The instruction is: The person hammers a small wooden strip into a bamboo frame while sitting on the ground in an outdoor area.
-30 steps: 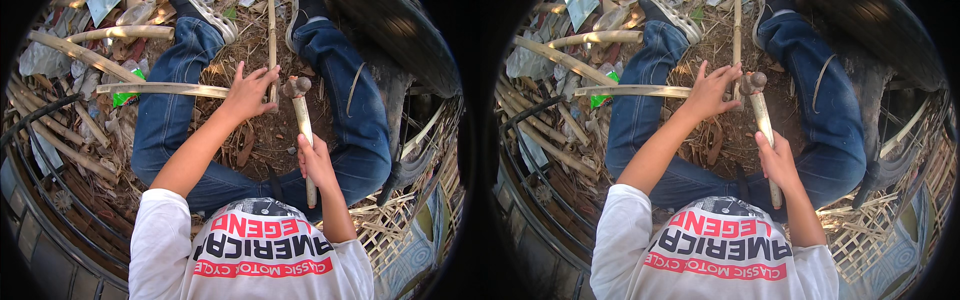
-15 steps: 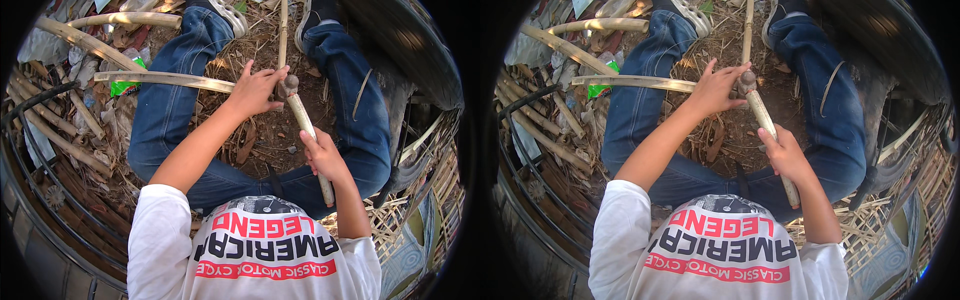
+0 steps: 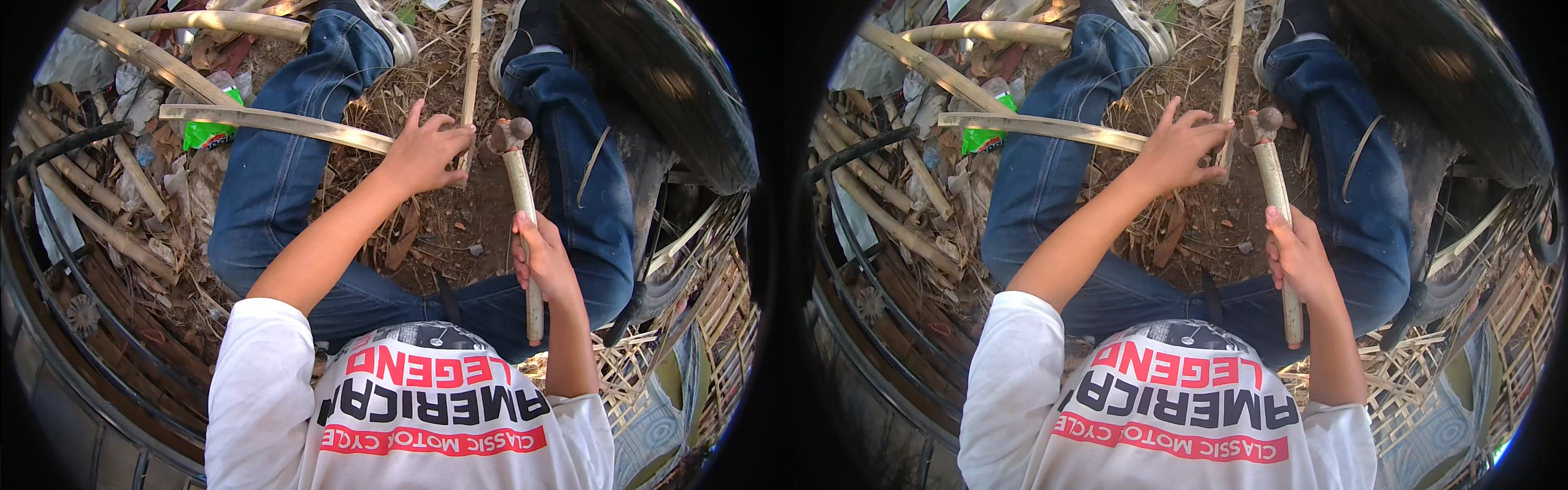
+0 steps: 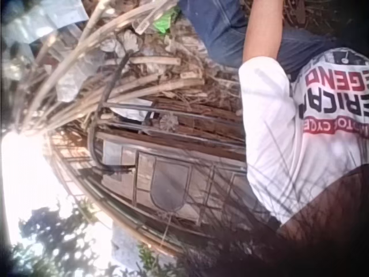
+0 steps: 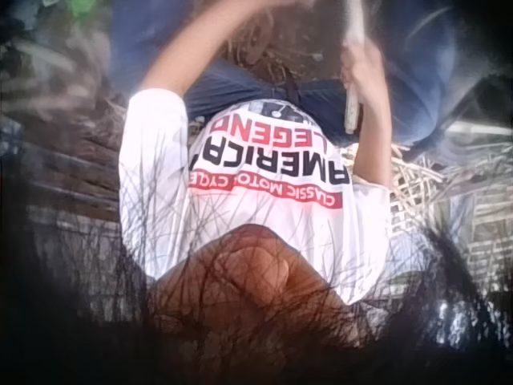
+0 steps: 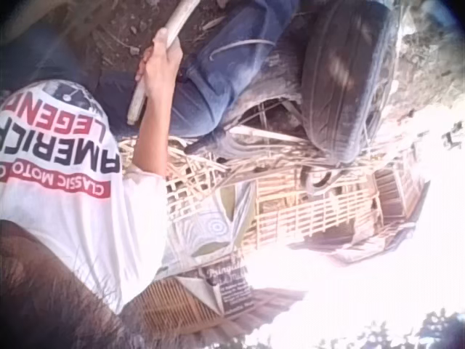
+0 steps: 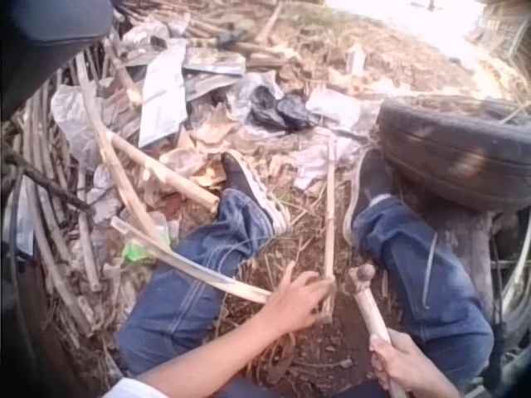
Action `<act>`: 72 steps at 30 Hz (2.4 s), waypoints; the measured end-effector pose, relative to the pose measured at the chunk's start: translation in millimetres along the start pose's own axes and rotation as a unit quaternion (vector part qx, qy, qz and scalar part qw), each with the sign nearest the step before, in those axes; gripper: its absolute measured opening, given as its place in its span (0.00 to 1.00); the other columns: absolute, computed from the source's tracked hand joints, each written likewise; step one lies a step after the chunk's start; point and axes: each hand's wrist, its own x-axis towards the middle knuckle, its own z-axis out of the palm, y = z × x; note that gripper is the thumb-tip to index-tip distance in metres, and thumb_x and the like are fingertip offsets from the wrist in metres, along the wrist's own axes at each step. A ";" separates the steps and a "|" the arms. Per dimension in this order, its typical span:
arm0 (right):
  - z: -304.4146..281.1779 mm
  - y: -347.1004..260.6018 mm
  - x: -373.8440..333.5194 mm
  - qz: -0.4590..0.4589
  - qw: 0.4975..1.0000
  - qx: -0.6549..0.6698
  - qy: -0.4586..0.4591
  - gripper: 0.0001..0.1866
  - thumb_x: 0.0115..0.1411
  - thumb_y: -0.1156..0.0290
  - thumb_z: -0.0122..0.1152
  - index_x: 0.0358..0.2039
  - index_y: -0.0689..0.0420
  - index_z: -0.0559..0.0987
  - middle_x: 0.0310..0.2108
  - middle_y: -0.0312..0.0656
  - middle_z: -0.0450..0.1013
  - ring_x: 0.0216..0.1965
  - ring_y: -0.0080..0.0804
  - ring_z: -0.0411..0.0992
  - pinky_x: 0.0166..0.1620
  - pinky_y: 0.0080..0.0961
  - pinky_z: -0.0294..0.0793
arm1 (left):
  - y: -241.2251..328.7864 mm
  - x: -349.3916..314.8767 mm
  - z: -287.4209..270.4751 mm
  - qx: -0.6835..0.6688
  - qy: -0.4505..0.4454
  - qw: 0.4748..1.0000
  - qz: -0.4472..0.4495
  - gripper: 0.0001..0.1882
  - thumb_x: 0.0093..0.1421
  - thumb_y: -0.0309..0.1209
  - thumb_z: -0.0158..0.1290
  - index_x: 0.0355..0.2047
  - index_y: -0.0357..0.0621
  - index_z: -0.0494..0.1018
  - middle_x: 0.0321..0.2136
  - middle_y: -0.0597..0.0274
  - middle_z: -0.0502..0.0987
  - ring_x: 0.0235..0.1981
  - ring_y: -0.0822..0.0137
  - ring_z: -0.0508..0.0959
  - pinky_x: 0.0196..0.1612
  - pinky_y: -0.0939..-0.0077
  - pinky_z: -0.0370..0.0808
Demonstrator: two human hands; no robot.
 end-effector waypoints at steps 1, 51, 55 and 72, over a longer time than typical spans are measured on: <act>4.2 6.5 3.5 -0.001 1.000 0.022 0.020 0.21 0.68 0.49 0.47 0.34 0.57 0.67 0.17 0.32 0.60 0.12 0.19 0.60 0.14 0.20 0.61 | 0.0 -0.7 0.6 0.013 0.019 0.999 0.023 0.26 0.47 0.44 0.67 0.45 0.52 0.74 0.49 0.70 0.78 0.58 0.60 0.69 0.66 0.39 0.50; 29.9 42.3 -5.5 -0.008 0.991 0.132 0.027 0.15 0.67 0.61 0.54 0.40 0.61 0.68 0.14 0.29 0.59 0.10 0.16 0.58 0.11 0.19 0.60 | 13.4 -5.5 3.6 -0.006 0.006 1.000 0.028 0.13 0.46 0.35 0.67 0.27 0.46 0.74 0.60 0.66 0.70 0.67 0.51 0.58 0.65 0.26 0.39; 29.7 39.8 -5.8 -0.003 0.991 0.130 0.031 0.15 0.66 0.61 0.55 0.40 0.60 0.67 0.14 0.29 0.59 0.10 0.16 0.58 0.12 0.19 0.60 | 17.3 -5.2 2.7 -0.021 0.007 1.000 0.014 0.11 0.45 0.33 0.67 0.24 0.46 0.74 0.60 0.66 0.70 0.67 0.49 0.57 0.65 0.27 0.37; 30.2 44.7 -10.2 -0.007 0.989 0.141 0.034 0.15 0.66 0.60 0.56 0.39 0.60 0.67 0.14 0.29 0.59 0.10 0.16 0.58 0.12 0.19 0.60 | 18.9 -8.8 4.1 -0.012 0.014 1.000 0.025 0.11 0.45 0.30 0.66 0.28 0.46 0.76 0.60 0.68 0.69 0.68 0.46 0.54 0.62 0.21 0.35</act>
